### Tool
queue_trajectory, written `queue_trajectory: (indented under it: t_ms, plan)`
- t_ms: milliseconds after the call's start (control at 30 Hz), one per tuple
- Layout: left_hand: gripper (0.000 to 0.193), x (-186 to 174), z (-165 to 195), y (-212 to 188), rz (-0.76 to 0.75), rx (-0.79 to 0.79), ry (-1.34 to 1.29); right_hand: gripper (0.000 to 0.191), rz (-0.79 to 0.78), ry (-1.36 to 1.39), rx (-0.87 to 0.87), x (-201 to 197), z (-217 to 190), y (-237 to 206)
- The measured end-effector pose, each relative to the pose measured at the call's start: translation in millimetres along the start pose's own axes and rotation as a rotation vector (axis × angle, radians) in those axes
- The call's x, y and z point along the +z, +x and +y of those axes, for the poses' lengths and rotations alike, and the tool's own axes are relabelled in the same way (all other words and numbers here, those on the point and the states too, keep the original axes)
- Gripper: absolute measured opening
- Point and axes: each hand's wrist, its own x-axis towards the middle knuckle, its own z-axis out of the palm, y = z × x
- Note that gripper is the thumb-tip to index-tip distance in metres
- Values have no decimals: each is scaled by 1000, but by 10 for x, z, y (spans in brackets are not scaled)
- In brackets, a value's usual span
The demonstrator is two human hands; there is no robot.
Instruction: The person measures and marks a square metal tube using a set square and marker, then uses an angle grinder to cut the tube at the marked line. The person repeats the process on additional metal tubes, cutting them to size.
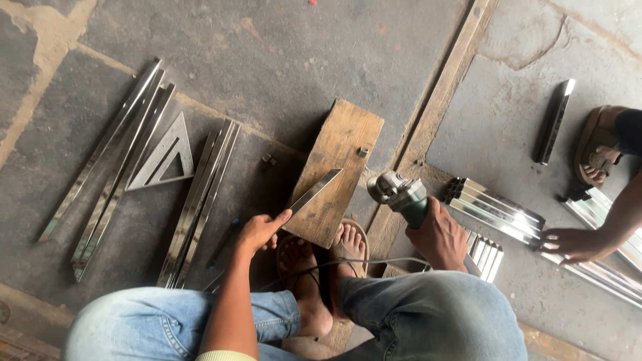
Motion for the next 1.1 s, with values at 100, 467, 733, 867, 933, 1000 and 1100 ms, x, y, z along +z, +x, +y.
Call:
queue_trajectory:
  t_ms: [100,467,733,867,933,1000,1100]
  plan:
    - [82,-1,-18,-1,40,-16,59,60,-34,3,18,18,-21,13]
    - [87,15,-23,28,-77,-220,-87,65,-88,9,-47,-188,-527,85]
    - [87,36,-44,35,-142,-225,-102,66,13,-51,-185,-249,-706,82]
    - [84,28,-53,39,-157,-202,-122,64,13,-80,-158,-183,-594,8]
    - [82,20,-45,33,-152,-210,-106,64,-14,-98,-127,-149,-510,-26]
    - [82,21,-39,24,-160,-186,-122,61,-66,-120,-90,-112,-410,-63]
    - [80,23,-35,17,-202,-91,-167,66,-29,-80,-74,-29,-254,-121]
